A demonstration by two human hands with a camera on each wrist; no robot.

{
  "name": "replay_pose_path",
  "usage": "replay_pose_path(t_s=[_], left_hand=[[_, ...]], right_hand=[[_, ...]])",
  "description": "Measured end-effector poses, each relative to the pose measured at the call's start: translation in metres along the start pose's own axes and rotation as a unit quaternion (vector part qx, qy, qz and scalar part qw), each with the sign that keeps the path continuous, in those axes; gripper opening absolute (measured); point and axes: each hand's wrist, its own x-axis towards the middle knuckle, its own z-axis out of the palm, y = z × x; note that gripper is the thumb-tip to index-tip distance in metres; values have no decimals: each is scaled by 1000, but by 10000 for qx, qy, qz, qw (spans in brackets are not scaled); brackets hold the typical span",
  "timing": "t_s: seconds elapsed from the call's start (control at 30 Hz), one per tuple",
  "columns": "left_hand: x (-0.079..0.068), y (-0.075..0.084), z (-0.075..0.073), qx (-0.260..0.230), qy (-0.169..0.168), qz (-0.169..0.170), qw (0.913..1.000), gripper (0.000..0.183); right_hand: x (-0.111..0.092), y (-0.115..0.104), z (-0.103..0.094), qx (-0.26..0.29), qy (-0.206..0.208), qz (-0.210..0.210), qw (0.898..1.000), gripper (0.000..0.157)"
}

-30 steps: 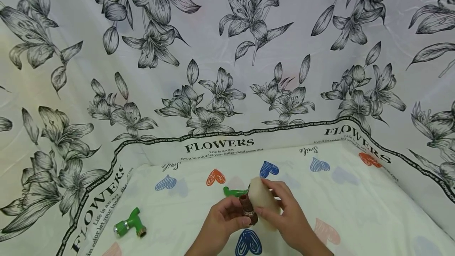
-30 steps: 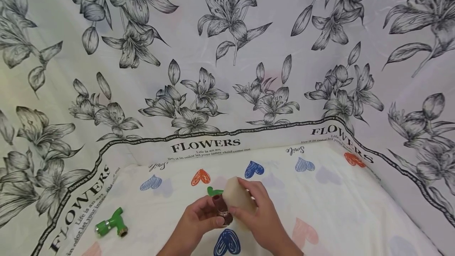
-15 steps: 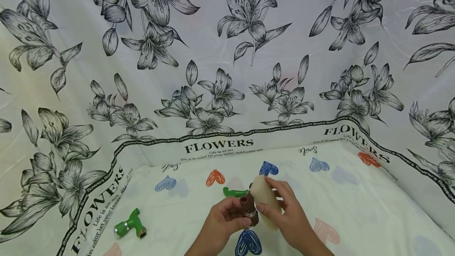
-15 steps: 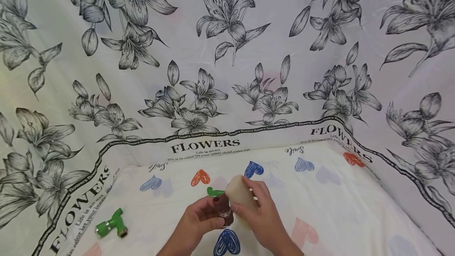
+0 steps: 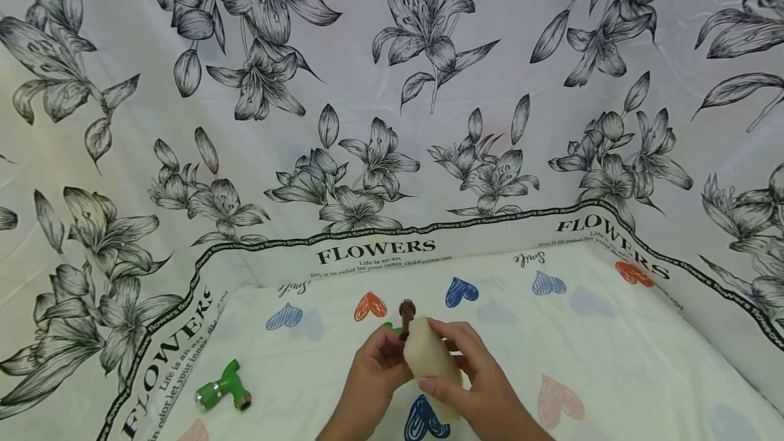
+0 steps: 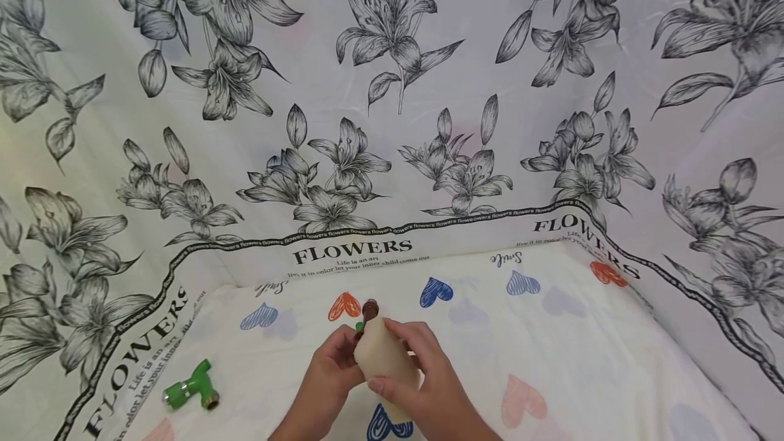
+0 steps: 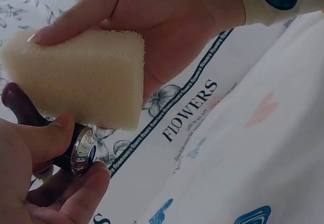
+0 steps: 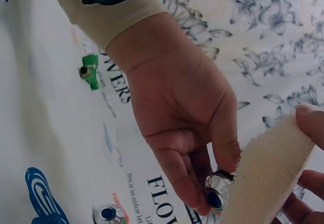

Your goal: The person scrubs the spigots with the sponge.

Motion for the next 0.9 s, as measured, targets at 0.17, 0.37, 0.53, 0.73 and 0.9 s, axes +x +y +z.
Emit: replay_pose_path(t_s=[0.17, 0.37, 0.53, 0.73, 0.9], left_hand=[[0, 1, 0, 25, 76, -100, 9999, 28], [-2, -1, 1, 76, -271, -178, 9994, 29], [-5, 0, 2, 112, -655, -58, 9978, 28], [-7, 3, 3, 36, -918, -189, 9956, 26], [-8, 3, 3, -99, -766, -199, 9968, 27]], right_hand=[[2, 0, 1, -78, 57, 29, 9999, 64], [9, 10, -9, -203, 276, 168, 9993, 68], [13, 22, -20, -373, 569, 176, 9975, 69], [14, 33, -28, -466, 885, 78, 9950, 65], [12, 35, -24, -68, 633, -65, 9980, 65]])
